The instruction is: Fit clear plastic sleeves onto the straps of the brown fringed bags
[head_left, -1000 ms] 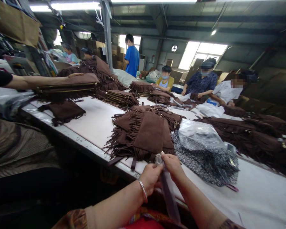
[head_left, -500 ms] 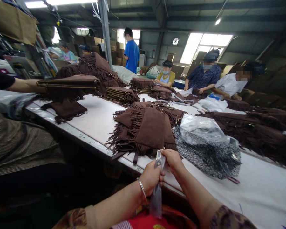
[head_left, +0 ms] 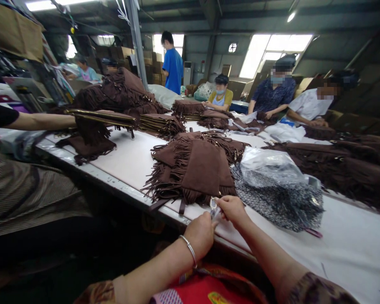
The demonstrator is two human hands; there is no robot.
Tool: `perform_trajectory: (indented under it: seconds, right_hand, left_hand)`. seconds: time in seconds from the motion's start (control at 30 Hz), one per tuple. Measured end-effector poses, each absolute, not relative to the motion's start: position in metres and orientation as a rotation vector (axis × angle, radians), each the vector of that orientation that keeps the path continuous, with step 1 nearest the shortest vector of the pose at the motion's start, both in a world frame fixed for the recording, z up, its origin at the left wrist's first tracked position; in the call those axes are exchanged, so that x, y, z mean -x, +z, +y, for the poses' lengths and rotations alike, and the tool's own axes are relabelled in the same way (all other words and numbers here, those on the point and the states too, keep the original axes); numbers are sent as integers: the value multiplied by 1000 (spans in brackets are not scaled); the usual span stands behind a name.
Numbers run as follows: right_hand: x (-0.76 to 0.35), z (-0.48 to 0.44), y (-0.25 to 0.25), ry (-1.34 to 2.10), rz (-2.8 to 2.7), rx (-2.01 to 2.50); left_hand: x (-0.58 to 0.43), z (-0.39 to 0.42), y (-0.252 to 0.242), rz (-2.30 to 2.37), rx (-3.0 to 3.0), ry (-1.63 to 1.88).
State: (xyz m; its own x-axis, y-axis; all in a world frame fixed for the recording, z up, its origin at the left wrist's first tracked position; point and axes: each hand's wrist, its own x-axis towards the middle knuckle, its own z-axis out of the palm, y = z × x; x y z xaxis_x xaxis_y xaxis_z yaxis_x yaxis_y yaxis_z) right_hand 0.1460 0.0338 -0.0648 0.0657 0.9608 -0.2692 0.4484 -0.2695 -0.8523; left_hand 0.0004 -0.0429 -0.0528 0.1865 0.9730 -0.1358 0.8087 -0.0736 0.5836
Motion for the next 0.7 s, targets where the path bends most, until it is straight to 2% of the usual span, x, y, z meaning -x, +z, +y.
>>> perform_trajectory:
  seconds: [0.13, 0.27, 0.33, 0.47, 0.57, 0.7]
  right_hand:
    - [-144, 33, -64, 1196, -1372, 1786]
    - [-140, 32, -60, 1266, -1307, 1779]
    - [-140, 30, -57, 1298, -1289, 1759]
    - [-157, 16, -46, 1287, -1276, 1724]
    - [-197, 1, -29, 1014, -1340, 1746]
    - [-289, -6, -2, 402, -1232, 1903]
  left_hand:
    - [-3, -44, -47, 1832, -2087, 116]
    - [1, -42, -47, 1813, -2117, 89]
    - [5, -39, -48, 1753, -2086, 160]
    - [13, -31, -51, 1506, -1866, 525]
    - [11, -27, -55, 1350, -1404, 642]
    - [3, -28, -60, 1209, -926, 620]
